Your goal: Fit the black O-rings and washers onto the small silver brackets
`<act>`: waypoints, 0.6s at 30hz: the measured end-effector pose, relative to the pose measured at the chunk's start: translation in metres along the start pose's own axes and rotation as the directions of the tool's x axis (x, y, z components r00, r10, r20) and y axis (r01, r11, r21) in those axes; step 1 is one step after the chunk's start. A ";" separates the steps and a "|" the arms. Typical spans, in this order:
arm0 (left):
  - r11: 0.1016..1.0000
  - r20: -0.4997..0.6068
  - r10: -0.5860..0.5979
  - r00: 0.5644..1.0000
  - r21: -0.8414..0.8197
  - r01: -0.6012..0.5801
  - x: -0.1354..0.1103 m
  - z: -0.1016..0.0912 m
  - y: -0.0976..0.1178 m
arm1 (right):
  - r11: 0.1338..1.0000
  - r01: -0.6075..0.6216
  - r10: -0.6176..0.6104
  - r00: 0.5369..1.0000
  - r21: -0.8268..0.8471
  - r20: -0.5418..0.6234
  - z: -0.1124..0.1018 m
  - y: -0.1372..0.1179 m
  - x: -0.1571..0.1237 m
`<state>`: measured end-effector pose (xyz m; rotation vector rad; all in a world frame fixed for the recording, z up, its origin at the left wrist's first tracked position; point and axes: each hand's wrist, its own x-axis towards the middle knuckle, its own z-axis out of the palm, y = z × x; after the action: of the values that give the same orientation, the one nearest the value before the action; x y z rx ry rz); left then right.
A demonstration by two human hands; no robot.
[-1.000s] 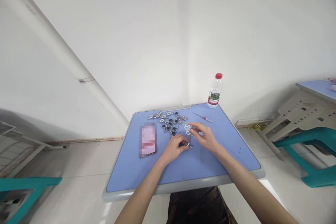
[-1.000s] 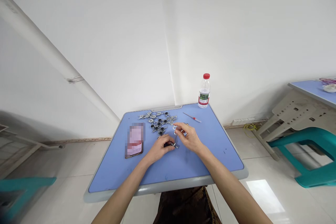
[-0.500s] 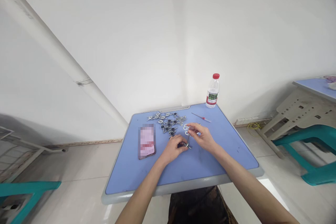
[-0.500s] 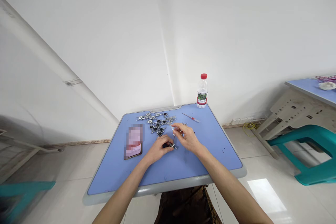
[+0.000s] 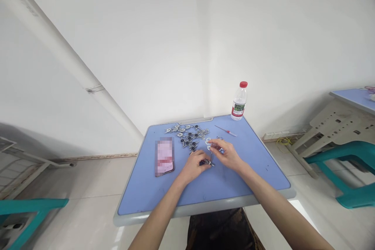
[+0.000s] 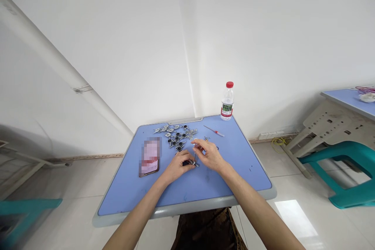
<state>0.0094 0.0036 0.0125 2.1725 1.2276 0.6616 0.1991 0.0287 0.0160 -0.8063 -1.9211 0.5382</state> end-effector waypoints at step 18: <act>0.999 -0.008 0.023 1.000 -0.031 -0.023 0.001 0.006 -0.010 | 0.994 0.111 -0.111 0.992 -0.002 0.064 0.000 -0.004 -0.001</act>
<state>0.0079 0.0079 0.0015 2.1632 1.1898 0.6944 0.1982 0.0254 0.0178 -0.6883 -2.0141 0.4963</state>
